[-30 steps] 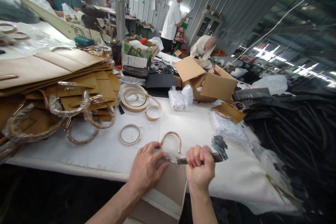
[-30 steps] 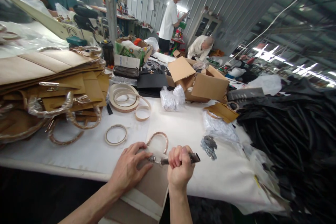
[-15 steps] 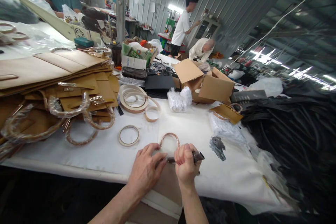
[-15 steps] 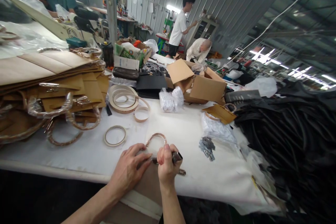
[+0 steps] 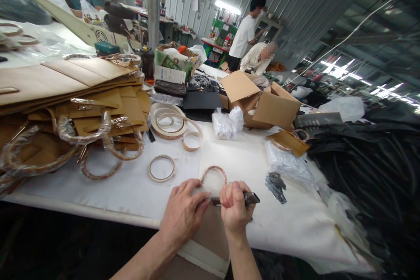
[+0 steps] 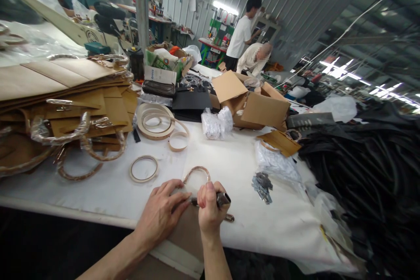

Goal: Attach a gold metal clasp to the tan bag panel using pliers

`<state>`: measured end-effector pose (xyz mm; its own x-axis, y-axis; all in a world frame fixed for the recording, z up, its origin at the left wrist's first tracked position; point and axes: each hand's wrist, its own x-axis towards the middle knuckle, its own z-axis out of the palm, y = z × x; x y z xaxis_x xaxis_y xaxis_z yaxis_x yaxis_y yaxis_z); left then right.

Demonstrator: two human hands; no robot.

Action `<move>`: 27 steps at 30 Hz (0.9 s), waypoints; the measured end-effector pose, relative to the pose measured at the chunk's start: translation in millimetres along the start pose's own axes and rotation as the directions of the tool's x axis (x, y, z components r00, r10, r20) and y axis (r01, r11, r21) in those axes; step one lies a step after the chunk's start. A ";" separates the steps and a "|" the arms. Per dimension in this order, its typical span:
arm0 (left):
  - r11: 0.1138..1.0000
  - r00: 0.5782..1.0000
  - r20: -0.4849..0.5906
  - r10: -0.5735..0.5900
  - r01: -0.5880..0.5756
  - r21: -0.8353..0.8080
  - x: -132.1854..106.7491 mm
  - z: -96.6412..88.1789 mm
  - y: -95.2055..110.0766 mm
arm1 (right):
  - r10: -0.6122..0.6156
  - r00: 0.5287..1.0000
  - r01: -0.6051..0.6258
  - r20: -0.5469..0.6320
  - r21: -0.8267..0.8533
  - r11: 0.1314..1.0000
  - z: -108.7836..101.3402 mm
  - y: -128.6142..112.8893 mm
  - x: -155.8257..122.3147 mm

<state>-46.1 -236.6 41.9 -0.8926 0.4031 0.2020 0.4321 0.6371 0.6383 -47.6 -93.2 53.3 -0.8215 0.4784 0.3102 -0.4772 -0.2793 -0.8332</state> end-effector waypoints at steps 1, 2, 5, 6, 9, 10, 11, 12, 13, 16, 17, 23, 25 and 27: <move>1.000 1.000 0.007 0.006 -0.006 0.006 0.6 -0.3 -0.2 | -0.006 1.000 0.006 0.000 -0.001 1.000 -0.5 0.4 -0.4; 1.000 1.000 0.014 0.014 -0.015 0.013 1.4 -0.5 -0.5 | -0.010 1.000 0.010 0.000 0.001 1.000 -1.0 1.0 -0.8; 0.999 0.999 0.031 0.032 -0.033 0.030 3.8 -0.7 -1.6 | -0.012 1.000 0.012 -0.001 0.014 1.000 -2.9 3.2 -1.3; 0.999 0.999 0.034 0.035 -0.036 0.034 4.3 -0.7 -1.8 | -0.008 1.000 0.008 0.000 0.017 1.000 -3.1 3.3 -1.3; 0.999 0.999 0.035 0.040 -0.041 0.034 4.8 -0.6 -2.4 | -0.001 1.000 0.001 0.010 0.008 1.000 -0.7 -2.4 -0.7; 0.999 0.999 0.034 0.040 -0.041 0.032 4.5 -0.6 -2.5 | -0.001 1.000 0.001 0.014 0.005 1.000 1.4 -6.8 -0.3; 0.999 0.999 0.034 0.039 -0.040 0.032 4.3 -0.6 -2.6 | -0.005 1.000 0.005 0.019 0.006 1.000 3.8 -11.9 0.1; 0.999 0.999 0.033 0.039 -0.040 0.032 4.0 -0.6 -2.8 | -0.015 1.000 0.014 0.021 0.013 1.000 6.2 -17.2 0.5; 0.999 0.999 0.034 0.040 -0.041 0.032 3.7 -0.5 -2.9 | -0.030 0.999 0.030 0.021 0.024 0.999 8.2 -21.7 0.9; 0.999 0.998 0.034 0.045 -0.046 0.028 3.7 0.0 -2.6 | -0.066 0.998 0.066 0.009 0.019 0.998 8.3 -23.2 0.4; 0.999 0.998 0.035 0.046 -0.047 0.023 3.9 0.2 -2.1 | -0.062 0.998 0.062 -0.002 0.000 0.998 6.2 -19.1 -0.2; 0.999 0.998 0.032 0.050 -0.050 -0.010 5.4 1.0 0.9 | -0.019 0.997 0.019 -0.077 0.002 1.000 -2.3 -4.6 -0.8; 0.999 0.998 0.030 0.048 -0.048 -0.019 5.4 1.3 0.5 | -0.039 0.996 0.042 -0.074 0.043 0.998 2.4 -18.7 1.5; 0.998 0.998 0.032 0.052 -0.051 -0.031 5.1 1.8 -0.4 | -0.062 0.995 0.068 -0.082 0.080 0.994 7.8 -34.9 4.2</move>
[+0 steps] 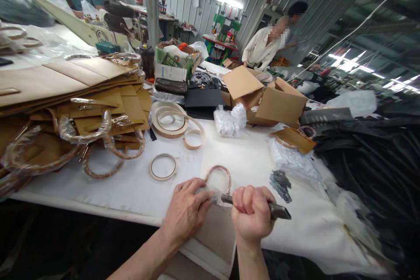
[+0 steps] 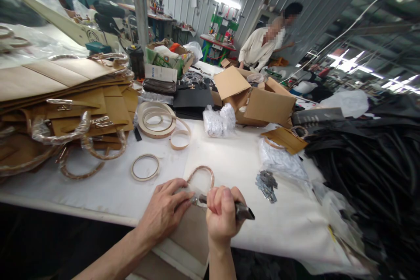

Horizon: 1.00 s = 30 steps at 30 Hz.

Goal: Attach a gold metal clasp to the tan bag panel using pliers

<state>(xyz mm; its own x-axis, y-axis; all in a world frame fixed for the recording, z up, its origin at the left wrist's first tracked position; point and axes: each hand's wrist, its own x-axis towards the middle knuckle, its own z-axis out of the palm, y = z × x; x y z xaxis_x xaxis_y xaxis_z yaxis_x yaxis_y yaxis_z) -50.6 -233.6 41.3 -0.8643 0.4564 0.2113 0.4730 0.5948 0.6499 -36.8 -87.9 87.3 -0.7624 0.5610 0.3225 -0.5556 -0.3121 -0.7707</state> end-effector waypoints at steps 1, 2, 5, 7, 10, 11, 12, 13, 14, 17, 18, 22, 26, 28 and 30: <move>1.000 1.000 0.000 0.002 -0.002 -0.004 -0.2 0.3 -0.4 | -0.007 1.000 0.007 -0.004 0.015 1.000 2.5 -5.5 1.2; 1.000 1.000 -0.002 0.003 -0.003 -0.006 -0.3 0.5 -0.8 | -0.011 1.000 0.012 -0.010 0.027 1.000 3.7 -8.3 1.8; 1.000 1.000 -0.004 0.004 -0.004 -0.001 -0.4 0.4 -1.1 | 0.016 0.999 -0.015 -0.030 0.036 0.999 0.2 0.6 -0.1; 1.000 1.000 0.001 0.005 -0.005 0.002 -0.1 -0.1 -1.1 | 0.040 0.997 -0.039 -0.061 0.029 0.999 -5.7 14.0 -3.4; 1.000 1.000 0.009 0.009 -0.009 0.001 0.4 -0.4 -1.4 | 0.062 0.993 -0.059 -0.104 0.028 0.998 -13.1 26.4 -8.0; 1.000 1.000 0.011 0.010 -0.010 0.001 0.5 -0.1 -1.5 | 0.067 0.992 -0.064 -0.107 0.032 0.997 -14.4 27.6 -9.2; 1.000 1.000 0.012 0.011 -0.011 0.001 0.6 0.2 -1.6 | 0.064 0.992 -0.060 -0.110 0.039 0.997 -15.1 27.9 -10.2; 1.000 1.000 0.014 0.015 -0.015 0.004 0.5 0.7 -1.7 | 0.055 0.992 -0.050 -0.111 0.044 0.998 -15.5 28.0 -11.1; 1.000 1.000 0.014 0.018 -0.018 0.007 0.3 1.1 -1.8 | 0.048 0.993 -0.043 -0.112 0.044 0.998 -15.6 28.4 -11.9; 1.000 1.000 0.009 0.023 -0.023 0.018 -0.6 0.9 -2.3 | 0.047 0.992 -0.045 -0.120 0.017 0.999 -16.0 29.8 -12.6; 1.000 1.000 0.009 0.021 -0.022 0.021 -0.9 0.0 -2.8 | 0.056 0.991 -0.055 -0.122 0.009 0.998 -16.4 29.0 -11.7; 0.998 0.997 0.057 0.051 -0.052 0.021 -0.2 -6.9 -6.8 | 0.062 0.990 -0.059 -0.124 0.024 0.998 -16.2 12.6 -1.2; 0.996 0.994 0.081 0.080 -0.082 0.023 3.0 -12.6 -9.6 | 0.097 0.993 -0.098 -0.074 -0.007 0.995 -7.0 0.5 16.4; 0.997 0.995 0.071 0.076 -0.078 0.024 4.0 -13.0 -9.6 | 0.163 0.985 -0.165 -0.054 -0.031 0.986 -0.2 6.3 24.0; 0.997 0.995 0.061 0.075 -0.077 0.025 4.3 -12.1 -9.3 | 0.227 0.972 -0.230 -0.057 -0.051 0.972 5.6 17.5 29.2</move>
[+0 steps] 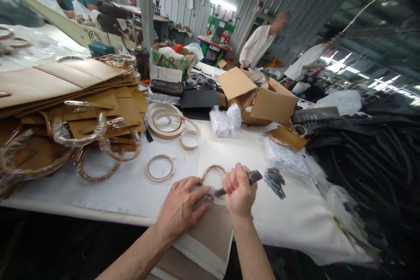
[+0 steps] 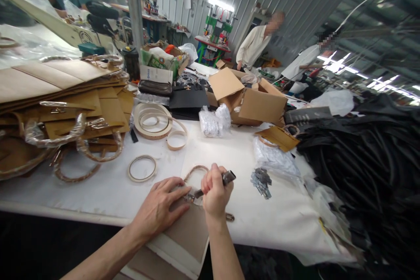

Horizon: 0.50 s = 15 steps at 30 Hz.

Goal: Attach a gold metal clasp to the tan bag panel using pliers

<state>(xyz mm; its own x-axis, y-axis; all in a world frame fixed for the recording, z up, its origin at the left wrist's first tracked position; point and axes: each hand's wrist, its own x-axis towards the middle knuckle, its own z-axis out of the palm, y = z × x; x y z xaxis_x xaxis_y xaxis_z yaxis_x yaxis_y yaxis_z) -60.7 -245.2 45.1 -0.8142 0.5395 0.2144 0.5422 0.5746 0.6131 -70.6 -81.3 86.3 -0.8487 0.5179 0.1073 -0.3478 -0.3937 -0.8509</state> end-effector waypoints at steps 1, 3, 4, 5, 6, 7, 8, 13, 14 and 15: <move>1.000 1.000 -0.005 0.000 0.000 0.001 -0.1 0.6 0.2 | 0.030 1.000 -0.030 -0.003 -0.013 0.999 2.5 5.3 2.8; 1.000 1.000 -0.017 0.000 0.000 0.006 -0.8 1.9 0.3 | 0.084 0.996 -0.084 -0.015 -0.033 0.996 5.6 14.5 6.6; 1.000 1.000 -0.021 0.001 0.000 0.008 -1.1 2.3 0.4 | 0.106 0.994 -0.107 -0.021 -0.037 0.994 6.4 17.7 7.7; 1.000 1.000 -0.023 0.001 -0.001 0.010 -1.5 2.6 0.4 | 0.124 0.992 -0.125 -0.028 -0.036 0.991 6.9 19.8 8.6; 1.000 1.000 -0.024 0.001 -0.001 0.012 -1.7 2.7 0.4 | 0.140 0.990 -0.141 -0.035 -0.031 0.990 7.1 21.1 9.2; 1.000 1.000 -0.024 0.000 0.000 0.012 -1.9 2.8 0.6 | 0.153 0.987 -0.154 -0.041 -0.026 0.988 7.2 21.7 9.8; 1.000 1.000 -0.024 -0.001 0.002 0.012 -1.9 2.7 0.7 | 0.164 0.985 -0.165 -0.044 -0.022 0.986 7.4 21.8 10.4; 1.000 1.000 -0.023 -0.011 0.011 0.004 -1.1 1.8 2.4 | 0.157 0.987 -0.158 -0.014 -0.046 0.986 6.4 23.1 8.8; 1.000 1.000 -0.023 -0.013 0.013 0.004 -1.0 1.7 2.8 | 0.138 0.990 -0.138 0.007 -0.061 0.989 5.3 24.2 5.8; 1.000 1.000 -0.022 -0.017 0.017 0.005 -0.9 1.5 3.2 | 0.113 0.993 -0.109 0.035 -0.086 0.990 3.9 25.5 1.6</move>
<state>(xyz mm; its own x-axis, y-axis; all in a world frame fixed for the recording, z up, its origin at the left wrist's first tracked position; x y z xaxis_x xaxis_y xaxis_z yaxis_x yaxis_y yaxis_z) -57.9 -242.9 45.7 -0.8276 0.5163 0.2202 0.5292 0.5868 0.6129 -82.4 -93.5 66.7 -0.8959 0.4433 0.0285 -0.2174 -0.3815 -0.8984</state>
